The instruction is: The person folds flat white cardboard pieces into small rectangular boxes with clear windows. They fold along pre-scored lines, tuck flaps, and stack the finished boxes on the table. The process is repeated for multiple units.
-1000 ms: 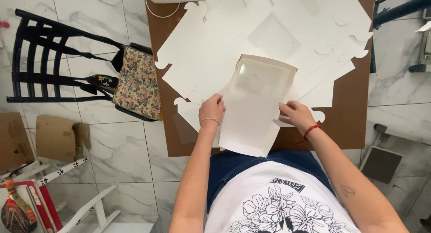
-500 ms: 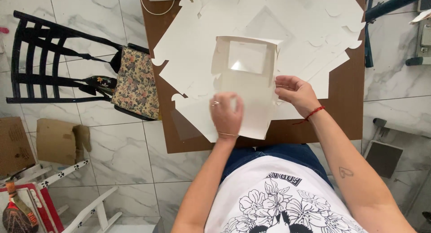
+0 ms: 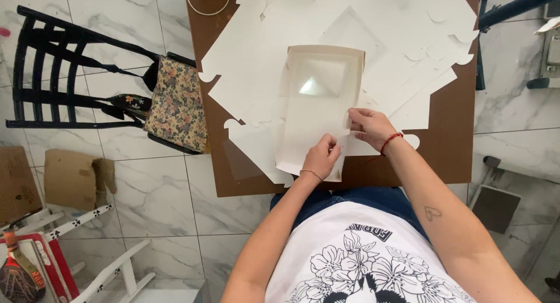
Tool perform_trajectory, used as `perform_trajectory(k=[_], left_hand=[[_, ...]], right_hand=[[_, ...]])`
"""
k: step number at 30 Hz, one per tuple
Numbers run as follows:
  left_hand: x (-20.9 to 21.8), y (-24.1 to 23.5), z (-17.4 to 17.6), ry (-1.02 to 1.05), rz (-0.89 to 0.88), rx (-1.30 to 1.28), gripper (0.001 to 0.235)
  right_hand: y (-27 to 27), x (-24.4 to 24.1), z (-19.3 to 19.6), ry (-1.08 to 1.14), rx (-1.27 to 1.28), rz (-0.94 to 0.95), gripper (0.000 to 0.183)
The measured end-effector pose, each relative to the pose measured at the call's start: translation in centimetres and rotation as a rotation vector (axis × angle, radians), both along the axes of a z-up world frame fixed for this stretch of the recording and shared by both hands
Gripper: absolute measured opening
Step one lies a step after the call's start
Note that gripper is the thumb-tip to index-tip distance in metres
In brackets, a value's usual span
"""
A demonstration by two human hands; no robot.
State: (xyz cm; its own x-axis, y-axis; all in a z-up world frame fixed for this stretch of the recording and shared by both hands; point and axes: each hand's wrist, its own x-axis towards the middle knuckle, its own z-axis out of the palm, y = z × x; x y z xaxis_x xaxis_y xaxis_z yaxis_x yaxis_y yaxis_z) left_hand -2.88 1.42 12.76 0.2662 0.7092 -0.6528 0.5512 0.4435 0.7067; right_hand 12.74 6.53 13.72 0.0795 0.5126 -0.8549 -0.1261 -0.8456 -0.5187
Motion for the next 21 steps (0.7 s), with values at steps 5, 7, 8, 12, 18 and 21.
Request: perform_trajectory(k=[5, 7, 8, 12, 18, 21], left_hand=[[0.2, -1.4, -3.8, -0.306, 0.373, -0.21, 0.02], [0.4, -0.8, -2.3, -0.332, 0.418, -0.276, 0.025], [0.5, -0.5, -2.1, -0.337, 0.424, -0.263, 0.023], [0.5, -0.5, -5.0, -0.497, 0.499, -0.308, 0.021], [1.9, -0.4, -6.7, -0.446, 0.473, -0.366, 0.021], [2.2, -1.1, -8.6, -0.493, 0.462, -0.379, 0.018]], right_hand=[[-0.5, 0.9, -1.5, -0.131, 0.115, 0.146, 0.028], [-0.3, 0.5, 2.0, -0.175, 0.159, 0.213, 0.019], [-0.4, 0.3, 3.5, -0.212, 0.236, 0.321, 0.02], [-2.1, -0.2, 4.4, -0.289, 0.422, 0.4, 0.03], [-3.4, 0.8, 0.4, -0.26, 0.468, 0.27, 0.03], [-3.3, 0.5, 0.6, -0.25, 0.507, 0.239, 0.028]])
